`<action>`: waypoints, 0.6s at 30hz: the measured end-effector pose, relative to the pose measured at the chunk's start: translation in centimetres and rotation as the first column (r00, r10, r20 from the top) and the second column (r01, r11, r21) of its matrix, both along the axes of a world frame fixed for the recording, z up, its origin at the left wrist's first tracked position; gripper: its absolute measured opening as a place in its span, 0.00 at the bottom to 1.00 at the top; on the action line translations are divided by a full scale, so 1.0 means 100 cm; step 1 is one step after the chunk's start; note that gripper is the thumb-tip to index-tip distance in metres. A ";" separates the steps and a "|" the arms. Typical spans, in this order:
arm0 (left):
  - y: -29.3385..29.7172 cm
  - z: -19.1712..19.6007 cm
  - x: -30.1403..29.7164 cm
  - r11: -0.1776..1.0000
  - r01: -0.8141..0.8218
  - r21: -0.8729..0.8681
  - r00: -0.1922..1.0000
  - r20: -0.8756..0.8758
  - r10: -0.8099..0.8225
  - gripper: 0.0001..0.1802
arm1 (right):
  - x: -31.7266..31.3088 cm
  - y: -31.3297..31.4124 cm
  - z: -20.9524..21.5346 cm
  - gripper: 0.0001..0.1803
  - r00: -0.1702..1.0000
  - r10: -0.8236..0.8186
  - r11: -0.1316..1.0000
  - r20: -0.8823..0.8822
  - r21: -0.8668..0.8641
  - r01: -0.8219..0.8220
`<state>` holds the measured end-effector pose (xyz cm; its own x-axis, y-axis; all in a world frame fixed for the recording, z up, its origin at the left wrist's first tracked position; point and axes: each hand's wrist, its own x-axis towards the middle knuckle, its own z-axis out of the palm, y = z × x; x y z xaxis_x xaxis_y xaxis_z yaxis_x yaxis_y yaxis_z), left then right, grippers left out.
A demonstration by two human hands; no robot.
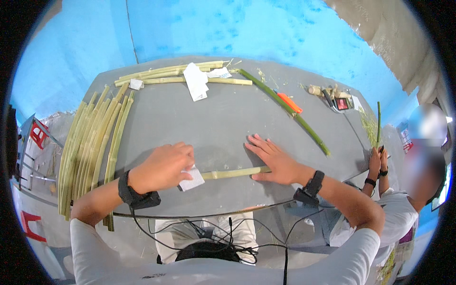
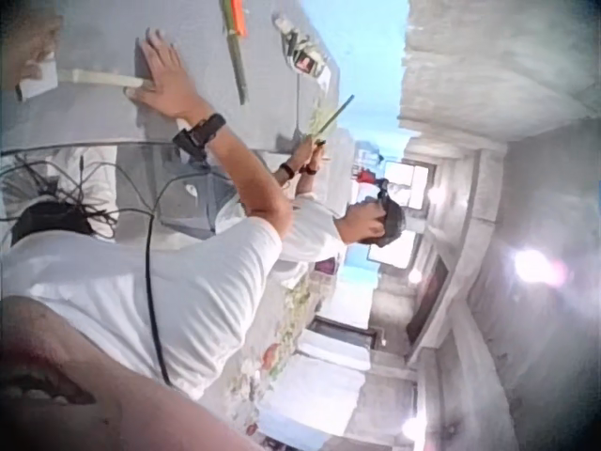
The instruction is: The recorder uses a cloth to wipe down and clean bamboo sticks on a table in a workshop environment.
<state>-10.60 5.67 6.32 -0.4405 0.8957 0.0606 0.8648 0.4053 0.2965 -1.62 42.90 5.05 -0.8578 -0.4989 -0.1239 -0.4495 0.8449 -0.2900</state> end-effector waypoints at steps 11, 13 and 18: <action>0.005 -0.005 0.032 0.999 -0.028 -0.019 0.986 -0.166 0.025 0.14 | 0.029 0.000 -0.008 0.45 0.987 -0.108 0.994 -0.119 0.002 0.109; 0.015 -0.012 0.031 0.999 -0.022 -0.031 0.983 -0.181 0.016 0.14 | 0.022 0.005 -0.011 0.43 0.986 -0.106 0.990 -0.130 0.080 0.117; 0.012 -0.017 0.013 0.989 -0.073 0.127 0.994 -0.071 0.082 0.11 | 0.008 0.011 -0.018 0.40 0.983 -0.130 0.983 -0.131 0.111 0.144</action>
<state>-9.29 6.92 4.64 -0.4982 0.8424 0.2054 0.8541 0.4360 0.2836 -0.78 44.00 3.28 -0.9293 -0.3635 -0.0651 -0.3529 0.9261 -0.1331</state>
